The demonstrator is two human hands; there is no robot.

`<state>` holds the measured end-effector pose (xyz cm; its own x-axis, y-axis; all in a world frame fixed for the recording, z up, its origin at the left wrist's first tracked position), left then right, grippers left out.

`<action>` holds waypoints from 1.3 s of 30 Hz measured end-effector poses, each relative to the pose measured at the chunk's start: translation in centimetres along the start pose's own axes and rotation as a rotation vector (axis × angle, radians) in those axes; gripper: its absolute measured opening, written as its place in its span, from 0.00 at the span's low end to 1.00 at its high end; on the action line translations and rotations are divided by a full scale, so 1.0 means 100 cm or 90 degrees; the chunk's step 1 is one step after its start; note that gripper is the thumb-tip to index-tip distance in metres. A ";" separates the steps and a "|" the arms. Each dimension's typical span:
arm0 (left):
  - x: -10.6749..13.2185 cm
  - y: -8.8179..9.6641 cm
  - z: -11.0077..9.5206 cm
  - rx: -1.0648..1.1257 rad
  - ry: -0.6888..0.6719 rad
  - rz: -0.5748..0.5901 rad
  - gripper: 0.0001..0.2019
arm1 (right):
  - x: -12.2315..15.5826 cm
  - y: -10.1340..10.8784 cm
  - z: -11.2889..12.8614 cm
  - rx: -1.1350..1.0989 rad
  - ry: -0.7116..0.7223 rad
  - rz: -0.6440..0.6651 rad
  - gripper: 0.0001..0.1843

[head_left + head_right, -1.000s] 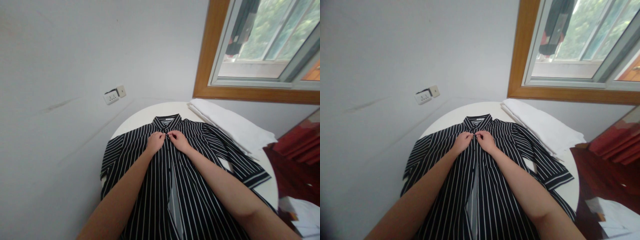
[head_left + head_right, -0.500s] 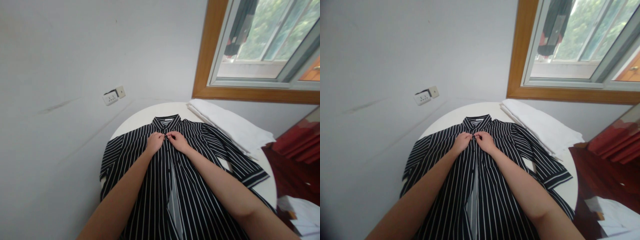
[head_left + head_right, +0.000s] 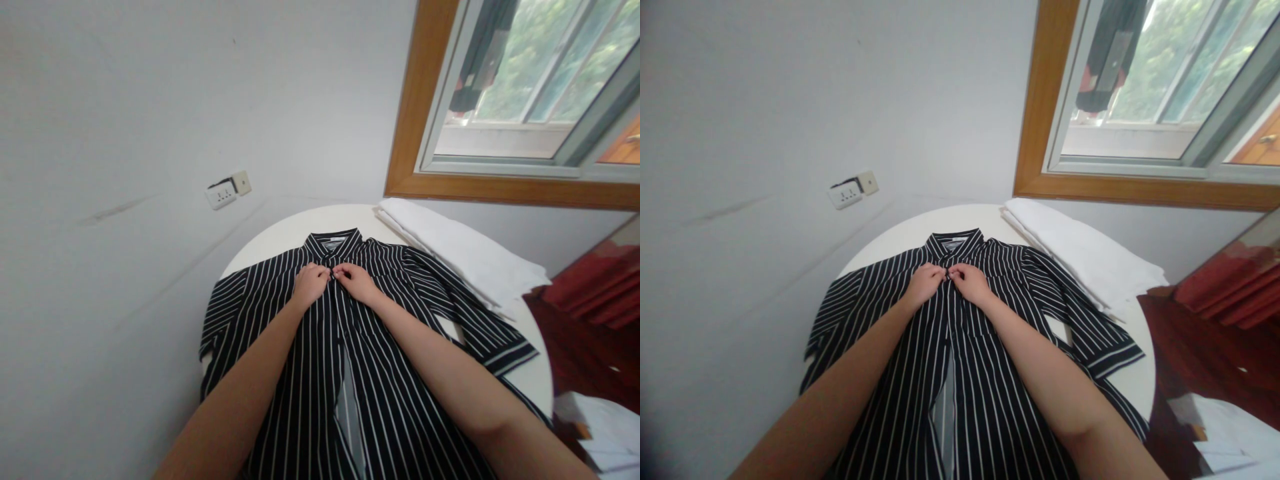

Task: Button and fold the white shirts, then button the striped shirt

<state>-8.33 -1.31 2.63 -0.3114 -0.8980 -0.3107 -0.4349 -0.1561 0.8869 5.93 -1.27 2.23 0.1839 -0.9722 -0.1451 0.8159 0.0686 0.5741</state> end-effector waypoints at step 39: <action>0.004 0.004 -0.011 -0.096 -0.028 0.031 0.23 | 0.004 0.002 0.004 -0.001 0.020 -0.051 0.09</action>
<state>-7.65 -2.15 3.23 -0.3674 -0.8875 -0.2783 -0.2879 -0.1761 0.9413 5.97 -1.75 2.63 0.1356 -0.9670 -0.2157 0.8299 -0.0081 0.5579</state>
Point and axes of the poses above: each hand's wrist, its own x-axis away from the middle knuckle, its own y-axis out of the back of the hand, z = x × y, the point moved 5 cm from there along -x, towards the middle knuckle, and after that the axes turned 15 degrees about -y, right-handed, at the moved point
